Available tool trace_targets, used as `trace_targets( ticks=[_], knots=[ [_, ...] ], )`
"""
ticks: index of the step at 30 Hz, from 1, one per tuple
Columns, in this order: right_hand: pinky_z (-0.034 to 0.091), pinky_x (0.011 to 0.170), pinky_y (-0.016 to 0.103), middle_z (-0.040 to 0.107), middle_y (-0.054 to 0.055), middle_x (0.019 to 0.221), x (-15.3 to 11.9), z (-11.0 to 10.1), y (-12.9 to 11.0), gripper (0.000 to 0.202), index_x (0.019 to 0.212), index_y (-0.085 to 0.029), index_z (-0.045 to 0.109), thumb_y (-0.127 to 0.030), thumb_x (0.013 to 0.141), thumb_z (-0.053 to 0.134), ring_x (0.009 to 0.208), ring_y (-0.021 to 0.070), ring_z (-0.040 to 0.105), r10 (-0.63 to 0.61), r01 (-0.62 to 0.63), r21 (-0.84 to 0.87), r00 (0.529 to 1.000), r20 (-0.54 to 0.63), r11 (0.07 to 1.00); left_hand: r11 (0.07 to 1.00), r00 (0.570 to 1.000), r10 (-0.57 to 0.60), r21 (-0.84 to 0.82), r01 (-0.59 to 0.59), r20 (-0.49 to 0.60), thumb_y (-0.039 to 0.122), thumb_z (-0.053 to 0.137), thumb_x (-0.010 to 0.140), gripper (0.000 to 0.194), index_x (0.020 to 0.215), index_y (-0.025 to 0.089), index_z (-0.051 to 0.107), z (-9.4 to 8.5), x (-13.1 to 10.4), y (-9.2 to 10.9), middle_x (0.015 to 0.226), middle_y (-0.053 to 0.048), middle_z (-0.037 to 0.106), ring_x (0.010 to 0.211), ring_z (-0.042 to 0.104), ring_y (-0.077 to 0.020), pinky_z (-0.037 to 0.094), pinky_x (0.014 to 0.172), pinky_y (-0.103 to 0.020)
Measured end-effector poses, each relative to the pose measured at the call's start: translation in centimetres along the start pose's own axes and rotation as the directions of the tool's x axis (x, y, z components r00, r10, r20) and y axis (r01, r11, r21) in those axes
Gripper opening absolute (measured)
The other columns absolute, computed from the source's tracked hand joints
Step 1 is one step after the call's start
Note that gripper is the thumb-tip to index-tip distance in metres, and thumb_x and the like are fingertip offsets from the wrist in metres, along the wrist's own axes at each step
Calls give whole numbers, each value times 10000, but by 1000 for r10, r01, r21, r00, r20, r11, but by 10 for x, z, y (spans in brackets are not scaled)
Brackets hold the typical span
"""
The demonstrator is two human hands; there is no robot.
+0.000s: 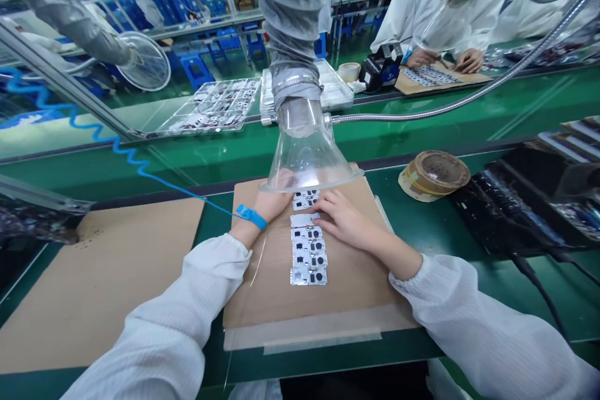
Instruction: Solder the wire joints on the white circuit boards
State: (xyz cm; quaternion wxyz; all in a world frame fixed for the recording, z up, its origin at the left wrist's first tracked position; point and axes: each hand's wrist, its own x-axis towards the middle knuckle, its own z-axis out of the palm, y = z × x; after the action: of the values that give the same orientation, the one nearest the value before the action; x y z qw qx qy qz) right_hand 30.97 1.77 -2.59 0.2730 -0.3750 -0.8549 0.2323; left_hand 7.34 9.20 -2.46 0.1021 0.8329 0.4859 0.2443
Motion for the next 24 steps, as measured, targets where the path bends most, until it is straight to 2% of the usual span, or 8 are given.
trace_targets(
  ticks=[2, 4, 7, 11, 14, 18, 24],
  knots=[
    [545, 970, 457, 652, 82, 1100, 1, 0, 0, 54, 1088, -216, 674, -200, 1037, 664, 1093, 274, 601, 1, 0, 27, 999, -43, 1000, 1000, 1000, -3, 12, 3, -7, 246, 566, 1068, 236, 1190, 184, 758, 1, -2, -1, 1255, -107, 779, 1191, 714, -276, 578, 1039, -396],
    [551, 949, 430, 656, 80, 1090, 2, -1, 1, 75, 1058, -219, 666, -164, 1049, 617, 1083, 262, 613, -25, 25, 0, 997, -68, 1000, 1000, 1000, -4, 14, 4, -8, 258, 555, 1072, 252, 1197, 187, 761, 2, -3, -2, 1261, -106, 778, 1190, 716, -275, 580, 1042, -398],
    [551, 942, 432, 679, 93, 1102, 2, -4, 1, 123, 1086, -218, 699, -193, 1077, 578, 1077, 266, 622, -81, 80, -73, 997, -16, 994, 1000, 1000, 6, 5, -6, 2, 258, 546, 1069, 266, 1213, 199, 761, 4, -4, -5, 1278, -98, 771, 1182, 719, -271, 580, 1052, -402],
    [540, 987, 470, 718, 106, 1120, 0, -9, -1, 199, 1105, -208, 749, -287, 1106, 566, 1092, 279, 645, -131, 136, -66, 988, 78, 988, 999, 999, 31, -14, -31, 25, 231, 536, 1059, 285, 1241, 217, 754, 6, -5, -10, 1343, -88, 751, 1242, 698, -275, 563, 1091, -414],
    [533, 1002, 476, 724, 110, 1128, -2, -11, -3, 231, 1109, -209, 760, -293, 1114, 545, 1101, 279, 655, -123, 128, -54, 989, 85, 990, 997, 998, 62, -54, -60, 31, 227, 526, 1059, 295, 1257, 213, 746, 5, -6, -13, 1370, -94, 737, 1273, 683, -287, 547, 1114, -445],
    [525, 989, 470, 728, 100, 1132, -1, -12, -6, 190, 1107, -229, 761, -290, 1098, 581, 1089, 277, 658, -102, 108, -56, 989, 107, 993, 988, 994, 104, -119, -100, 29, 251, 527, 1061, 272, 1189, 208, 762, 1, -8, -14, 1301, -100, 747, 1227, 694, -288, 552, 1093, -456],
    [520, 981, 460, 710, 105, 1123, -3, -12, -10, 206, 1105, -213, 755, -300, 1106, 568, 1100, 282, 612, -124, 130, -37, 984, 127, 991, 985, 995, 86, -158, -77, 52, 281, 521, 1052, 290, 1152, 199, 780, 3, -12, -16, 1283, -117, 733, 1173, 699, -293, 561, 1063, -461]
  ],
)
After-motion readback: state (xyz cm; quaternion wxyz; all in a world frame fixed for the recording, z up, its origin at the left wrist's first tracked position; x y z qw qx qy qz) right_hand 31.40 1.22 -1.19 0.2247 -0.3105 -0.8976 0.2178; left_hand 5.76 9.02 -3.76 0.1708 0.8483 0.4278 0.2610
